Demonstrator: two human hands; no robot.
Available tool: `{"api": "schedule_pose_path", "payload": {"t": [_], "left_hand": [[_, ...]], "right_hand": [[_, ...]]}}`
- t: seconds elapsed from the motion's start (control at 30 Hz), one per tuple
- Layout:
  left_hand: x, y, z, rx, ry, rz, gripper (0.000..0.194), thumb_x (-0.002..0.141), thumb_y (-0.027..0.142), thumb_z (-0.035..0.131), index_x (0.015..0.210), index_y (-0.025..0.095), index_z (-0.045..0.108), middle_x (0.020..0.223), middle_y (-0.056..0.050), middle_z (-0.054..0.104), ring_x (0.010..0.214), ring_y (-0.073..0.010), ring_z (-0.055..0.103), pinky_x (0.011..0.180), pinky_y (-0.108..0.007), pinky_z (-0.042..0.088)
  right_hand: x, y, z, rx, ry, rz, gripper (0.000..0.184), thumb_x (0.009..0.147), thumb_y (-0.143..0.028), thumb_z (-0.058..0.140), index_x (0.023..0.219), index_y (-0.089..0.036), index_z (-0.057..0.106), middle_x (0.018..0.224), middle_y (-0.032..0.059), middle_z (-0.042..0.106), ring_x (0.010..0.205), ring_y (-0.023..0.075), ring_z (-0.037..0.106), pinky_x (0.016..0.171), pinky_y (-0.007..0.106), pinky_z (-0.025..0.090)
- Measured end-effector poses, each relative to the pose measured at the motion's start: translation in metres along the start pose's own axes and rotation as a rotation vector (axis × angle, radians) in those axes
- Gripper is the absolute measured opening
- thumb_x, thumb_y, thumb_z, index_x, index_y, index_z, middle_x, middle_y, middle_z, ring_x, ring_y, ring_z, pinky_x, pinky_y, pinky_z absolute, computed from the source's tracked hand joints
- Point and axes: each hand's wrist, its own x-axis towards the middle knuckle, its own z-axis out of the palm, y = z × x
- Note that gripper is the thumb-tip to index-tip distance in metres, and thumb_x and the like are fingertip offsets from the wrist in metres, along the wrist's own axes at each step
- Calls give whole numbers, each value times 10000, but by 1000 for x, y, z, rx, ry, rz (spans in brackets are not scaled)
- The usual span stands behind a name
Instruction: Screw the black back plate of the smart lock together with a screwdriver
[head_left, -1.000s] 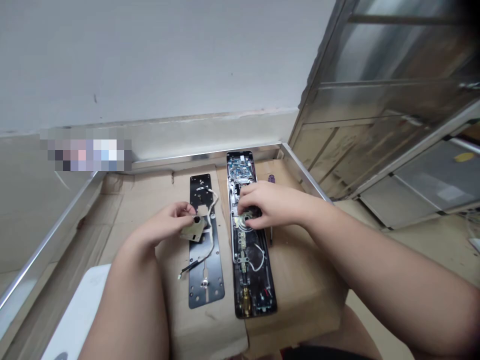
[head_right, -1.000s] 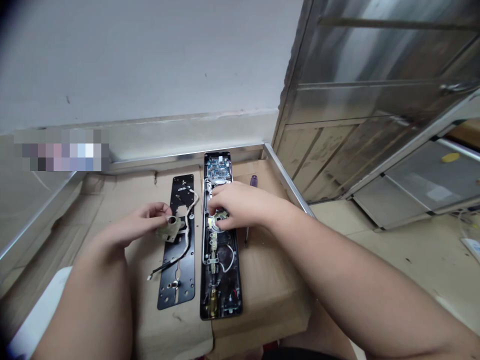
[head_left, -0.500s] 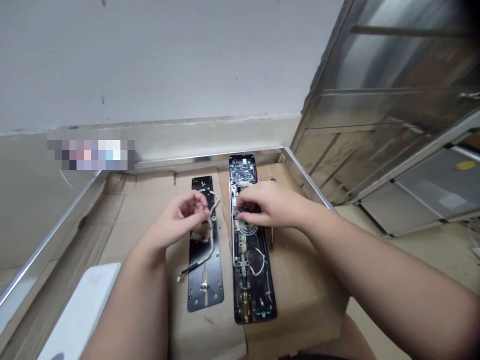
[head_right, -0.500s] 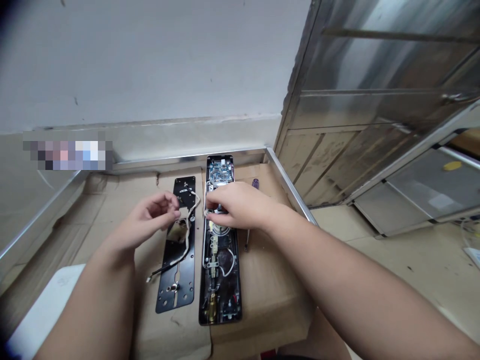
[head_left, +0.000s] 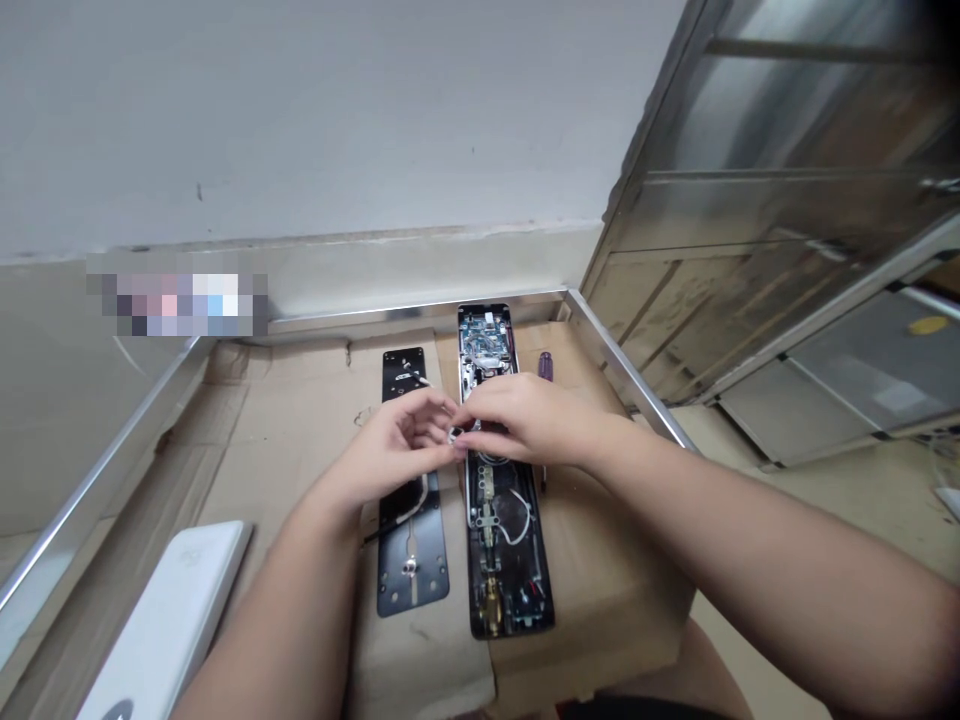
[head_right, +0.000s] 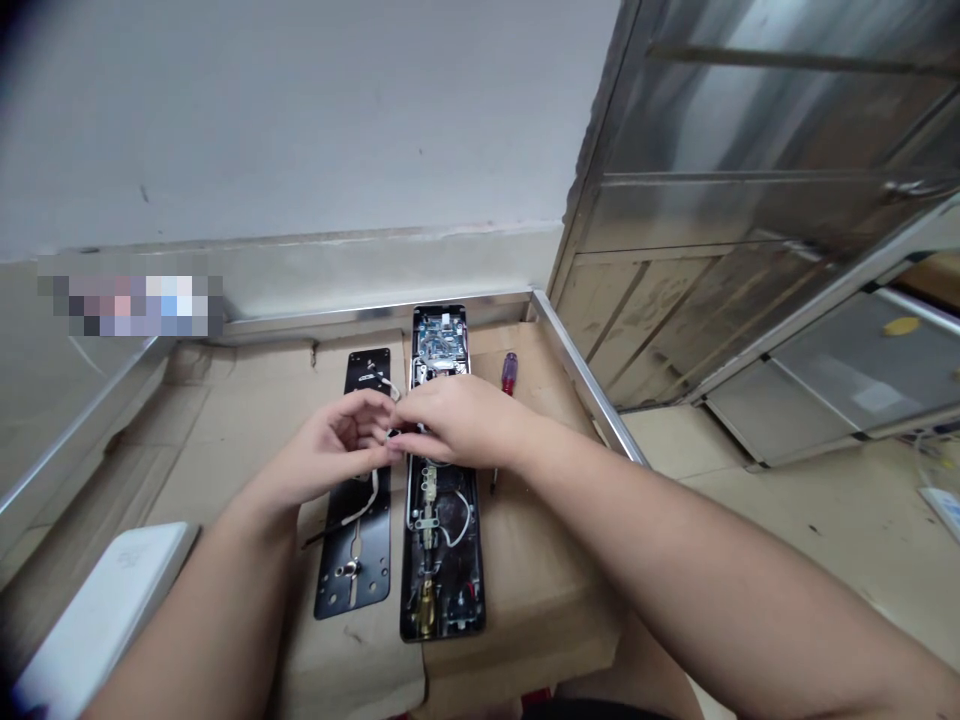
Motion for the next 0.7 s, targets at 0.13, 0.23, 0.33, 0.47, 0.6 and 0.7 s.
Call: {"api": "schedule_pose_path", "payload": {"t": [0.13, 0.23, 0.33, 0.47, 0.6, 0.7], "left_hand": [[-3, 4, -10, 141, 71, -49, 269, 830, 260, 748, 1063, 173, 646, 896, -47, 697, 711, -123, 616, 649, -249, 504], [-7, 7, -27, 288, 188, -107, 271, 790, 288, 744, 1015, 180, 638, 850, -31, 678, 698, -140, 602, 625, -259, 473], [-11, 5, -44, 603, 339, -212, 223, 752, 304, 709, 938, 195, 652, 729, 11, 614, 647, -145, 550, 599, -264, 421], [-13, -5, -57, 871, 382, -415, 228, 702, 346, 677, 882, 207, 683, 719, 4, 629, 668, -185, 573, 614, -292, 415], [-11, -18, -62, 886, 348, -545, 275, 681, 363, 647, 903, 208, 693, 799, -23, 676, 717, -215, 621, 630, -304, 427], [-10, -24, -64, 878, 317, -592, 314, 667, 378, 653, 930, 211, 696, 825, -35, 694, 742, -231, 641, 637, -309, 432]], "right_hand": [[-2, 5, -4, 39, 60, 11, 272, 984, -356, 544, 1146, -165, 651, 1039, 78, 716, 946, 188, 644, 862, 336, 503], [-3, 8, -10, 22, 47, 65, 211, 979, -299, 533, 1102, -183, 659, 1027, 60, 707, 950, 177, 638, 866, 327, 489], [-3, 9, -14, 17, -10, 98, 174, 970, -278, 529, 1031, -190, 667, 980, 41, 697, 911, 163, 628, 829, 309, 474], [-2, 7, -16, 23, -67, 129, 154, 954, -260, 539, 1013, -195, 666, 980, 39, 699, 899, 162, 616, 811, 310, 458], [-2, 10, -16, 10, -92, 191, 149, 943, -260, 550, 1007, -200, 671, 998, 43, 714, 903, 174, 620, 805, 322, 448], [-2, 13, -17, -15, -67, 214, 152, 943, -270, 547, 980, -196, 675, 982, 47, 718, 907, 184, 622, 832, 334, 447]]}}
